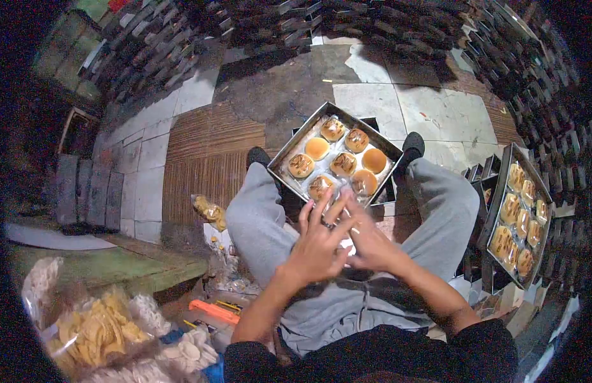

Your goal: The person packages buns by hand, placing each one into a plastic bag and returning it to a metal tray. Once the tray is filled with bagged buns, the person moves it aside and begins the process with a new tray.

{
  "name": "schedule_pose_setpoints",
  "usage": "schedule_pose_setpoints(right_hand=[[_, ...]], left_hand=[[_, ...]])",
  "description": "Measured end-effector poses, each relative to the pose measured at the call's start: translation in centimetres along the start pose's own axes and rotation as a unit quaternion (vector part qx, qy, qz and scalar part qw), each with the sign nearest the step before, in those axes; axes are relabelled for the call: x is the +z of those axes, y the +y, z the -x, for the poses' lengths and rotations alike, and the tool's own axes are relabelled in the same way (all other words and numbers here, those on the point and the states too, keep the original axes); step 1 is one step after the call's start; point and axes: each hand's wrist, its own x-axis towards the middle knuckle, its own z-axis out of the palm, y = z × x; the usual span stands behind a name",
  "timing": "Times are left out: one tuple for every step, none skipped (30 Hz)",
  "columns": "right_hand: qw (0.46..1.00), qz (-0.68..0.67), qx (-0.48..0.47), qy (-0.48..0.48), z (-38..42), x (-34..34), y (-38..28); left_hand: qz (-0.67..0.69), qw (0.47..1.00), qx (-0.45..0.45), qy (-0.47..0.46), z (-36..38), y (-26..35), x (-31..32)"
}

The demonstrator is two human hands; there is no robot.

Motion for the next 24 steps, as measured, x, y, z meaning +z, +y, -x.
schedule_pose_setpoints(right_hand=[[1.0,0.0,0.003,-0.004,-1.0,0.3,0.4],[0.999,-0.029,0.004,0.028,-2.0,0.7,0.7],[0.997,-0.058,0.004,0.06,-3.3,1.3,0.7],[0.989,-0.118,-0.003,0.089,-4.6,2.1,-0.9],[0.973,-0.221,0.001,0.071,-5.2,4.3,-2.0],[0.968,-0.224,0.039,0.105,-6.8,5.6,-2.9],[0.962,-0.226,0.075,0.137,-8.3,6.4,-3.0],[0.962,-0.223,0.078,0.134,-9.5,6.5,-1.8],[0.96,-0.247,0.073,0.107,-11.0,6.6,-0.2],[0.957,-0.272,0.068,0.079,-12.6,7.0,1.6],[0.967,-0.185,0.105,0.138,-14.7,8.8,5.1],[0.956,-0.171,0.205,0.118,-17.1,9.9,9.1],[0.935,-0.168,0.281,0.137,-19.1,13.8,16.5],[0.938,-0.041,0.292,0.18,-20.9,14.4,20.5],[0.937,0.098,0.274,0.195,-22.1,16.5,26.8],[0.924,0.034,0.303,0.231,-23.3,16.5,29.4],[0.905,-0.03,0.331,0.266,-24.3,16.8,31.3],[0.906,-0.033,0.331,0.262,-25.5,17.8,33.9],[0.833,-0.138,0.443,0.3,-26.5,19.2,36.5],[0.735,-0.239,0.541,0.331,-27.1,20.4,38.1],[0.735,-0.243,0.54,0.331,-26.9,20.9,38.8],[0.764,-0.148,0.568,0.268,-26.7,20.9,39.3],[0.783,-0.049,0.587,0.202,-26.6,21.0,39.5],[0.795,-0.089,0.564,0.206,-26.3,19.2,35.7]], left_hand=[[0.061,0.997,0.0,0.045,-0.3,0.4,-0.2],[0.047,0.991,-0.06,0.106,-0.8,-0.2,0.1],[0.051,0.991,-0.063,0.106,-1.2,-1.4,1.4],[0.327,0.904,-0.227,0.156,-1.8,-3.1,3.2],[0.566,0.714,-0.368,0.186,-2.0,-4.9,4.7],[0.598,0.661,-0.423,0.162,-2.4,-6.5,3.5],[0.556,0.674,-0.415,0.252,-2.0,-9.3,3.9],[0.543,0.659,-0.384,0.352,-1.4,-11.7,4.3],[0.528,0.58,-0.45,0.427,-1.9,-12.6,2.3],[0.518,0.583,-0.414,0.469,-1.2,-14.9,1.4],[0.495,0.574,-0.424,0.495,-0.5,-17.0,1.2],[0.57,0.534,-0.399,0.481,-0.2,-17.4,1.0],[0.64,0.488,-0.369,0.465,-0.1,-17.3,0.3],[0.638,0.484,-0.373,0.469,-0.2,-17.2,0.0],[0.652,0.497,-0.351,0.452,-0.6,-16.9,0.0],[0.665,0.511,-0.327,0.435,-1.0,-16.8,-0.1],[0.662,0.511,-0.331,0.438,-1.2,-16.9,-0.2],[0.698,0.478,-0.307,0.435,-1.4,-16.9,-0.3],[0.732,0.445,-0.282,0.432,-1.5,-17.0,-0.3],[0.74,0.453,-0.25,0.429,-1.3,-17.1,-0.1],[0.738,0.457,-0.25,0.429,-1.5,-16.9,-0.1],[0.744,0.446,-0.25,0.43,-1.7,-16.5,-0.1],[0.75,0.435,-0.249,0.431,-1.8,-16.1,-0.2],[0.739,0.455,-0.26,0.424,-1.6,-16.1,0.0]])
